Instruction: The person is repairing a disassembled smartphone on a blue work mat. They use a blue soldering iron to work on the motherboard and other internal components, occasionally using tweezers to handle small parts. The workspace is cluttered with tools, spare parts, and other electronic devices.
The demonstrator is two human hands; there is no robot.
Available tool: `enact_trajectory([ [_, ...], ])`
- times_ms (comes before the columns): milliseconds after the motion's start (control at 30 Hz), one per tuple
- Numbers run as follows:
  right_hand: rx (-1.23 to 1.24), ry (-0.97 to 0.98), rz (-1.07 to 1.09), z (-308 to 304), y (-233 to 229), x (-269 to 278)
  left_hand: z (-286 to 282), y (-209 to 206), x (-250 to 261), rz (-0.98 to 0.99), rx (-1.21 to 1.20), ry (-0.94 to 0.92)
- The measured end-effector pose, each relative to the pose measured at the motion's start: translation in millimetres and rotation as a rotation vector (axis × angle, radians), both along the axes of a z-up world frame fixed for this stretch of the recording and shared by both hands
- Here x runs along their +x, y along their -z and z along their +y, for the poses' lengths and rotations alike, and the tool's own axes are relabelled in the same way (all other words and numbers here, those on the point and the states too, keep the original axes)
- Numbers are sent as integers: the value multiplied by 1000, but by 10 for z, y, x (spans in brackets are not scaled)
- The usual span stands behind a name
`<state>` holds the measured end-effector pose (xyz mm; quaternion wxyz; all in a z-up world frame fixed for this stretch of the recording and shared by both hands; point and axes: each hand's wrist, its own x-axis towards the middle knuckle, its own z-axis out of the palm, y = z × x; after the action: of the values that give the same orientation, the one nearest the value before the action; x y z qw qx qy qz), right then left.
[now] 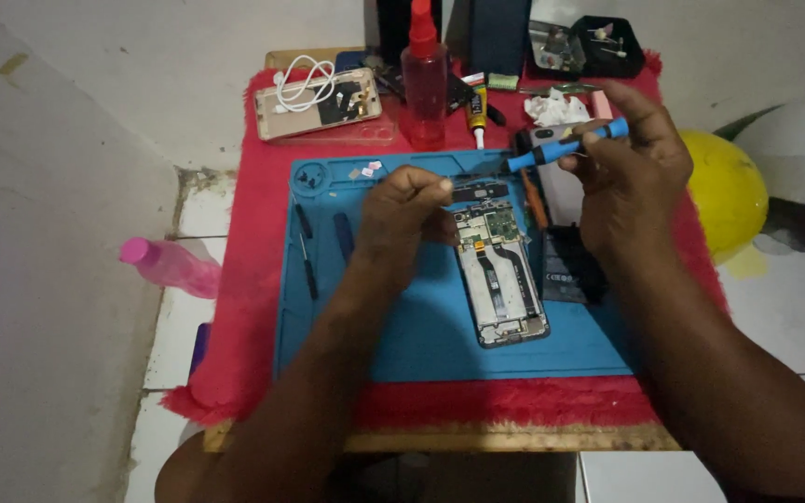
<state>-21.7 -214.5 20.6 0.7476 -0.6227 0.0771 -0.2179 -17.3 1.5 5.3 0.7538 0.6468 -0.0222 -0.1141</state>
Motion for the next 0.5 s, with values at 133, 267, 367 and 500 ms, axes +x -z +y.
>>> enact_trajectory([
  [133, 22, 2, 20, 15, -12, -37, 3, 83, 23, -20, -91, 10],
  [267, -56, -3, -101, 7, 24, -43, -11, 122, 46, 74, -133, -20],
  [367, -57, -20, -122, -10, 36, -57, -10, 48, 15, 92, -130, 12],
  [500, -77, -41, -146, -43, 90, -30, 1, -32, -9, 120, -88, 41],
])
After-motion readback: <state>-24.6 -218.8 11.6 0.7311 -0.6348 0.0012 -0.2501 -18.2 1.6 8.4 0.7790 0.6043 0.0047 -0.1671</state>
